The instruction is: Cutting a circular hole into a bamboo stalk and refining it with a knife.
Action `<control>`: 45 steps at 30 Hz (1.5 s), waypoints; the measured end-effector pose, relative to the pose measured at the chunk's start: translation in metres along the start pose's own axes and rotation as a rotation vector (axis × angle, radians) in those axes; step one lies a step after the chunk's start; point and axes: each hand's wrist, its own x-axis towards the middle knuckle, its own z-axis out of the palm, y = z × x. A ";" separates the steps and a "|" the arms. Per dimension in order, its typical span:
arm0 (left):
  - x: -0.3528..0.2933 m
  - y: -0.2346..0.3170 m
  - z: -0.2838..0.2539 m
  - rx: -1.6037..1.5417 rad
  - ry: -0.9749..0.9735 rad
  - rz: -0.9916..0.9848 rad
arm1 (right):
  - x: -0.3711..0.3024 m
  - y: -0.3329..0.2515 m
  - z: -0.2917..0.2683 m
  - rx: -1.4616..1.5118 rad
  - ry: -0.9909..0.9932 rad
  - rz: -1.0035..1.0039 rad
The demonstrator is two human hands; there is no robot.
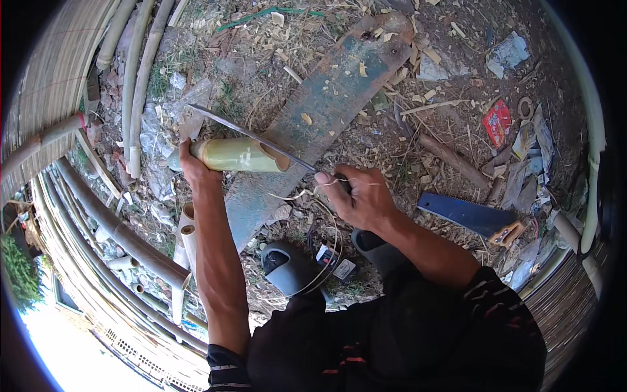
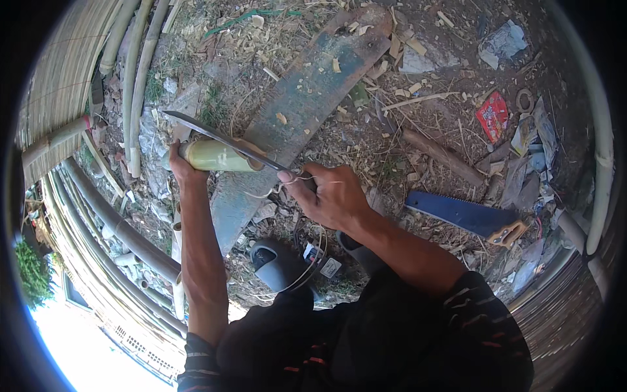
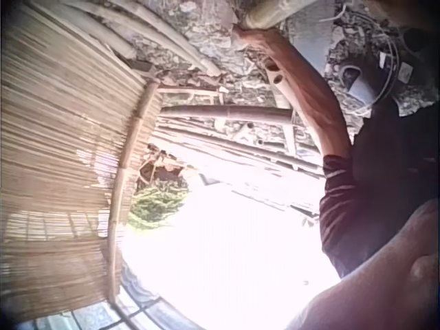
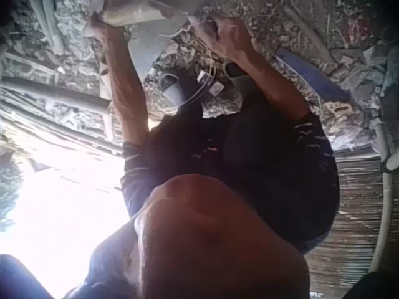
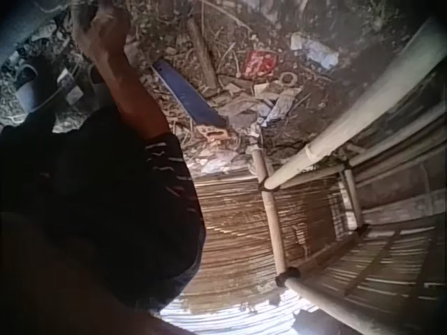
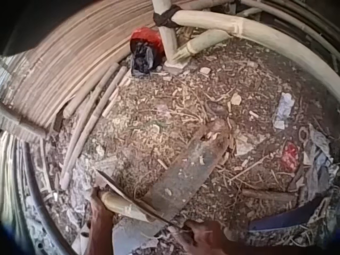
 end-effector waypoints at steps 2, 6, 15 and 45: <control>-0.004 -0.004 0.005 -0.004 0.024 -0.021 | -0.005 -0.014 -0.006 0.270 0.159 -0.104; -0.005 -0.005 0.015 0.037 0.049 0.003 | 0.009 0.018 0.021 -0.191 -0.093 0.168; -0.010 -0.002 0.011 0.013 0.039 0.030 | 0.009 0.013 0.020 0.221 -0.122 0.018; -0.010 -0.001 0.002 -0.024 0.086 0.069 | 0.013 0.000 0.014 0.080 -0.088 0.034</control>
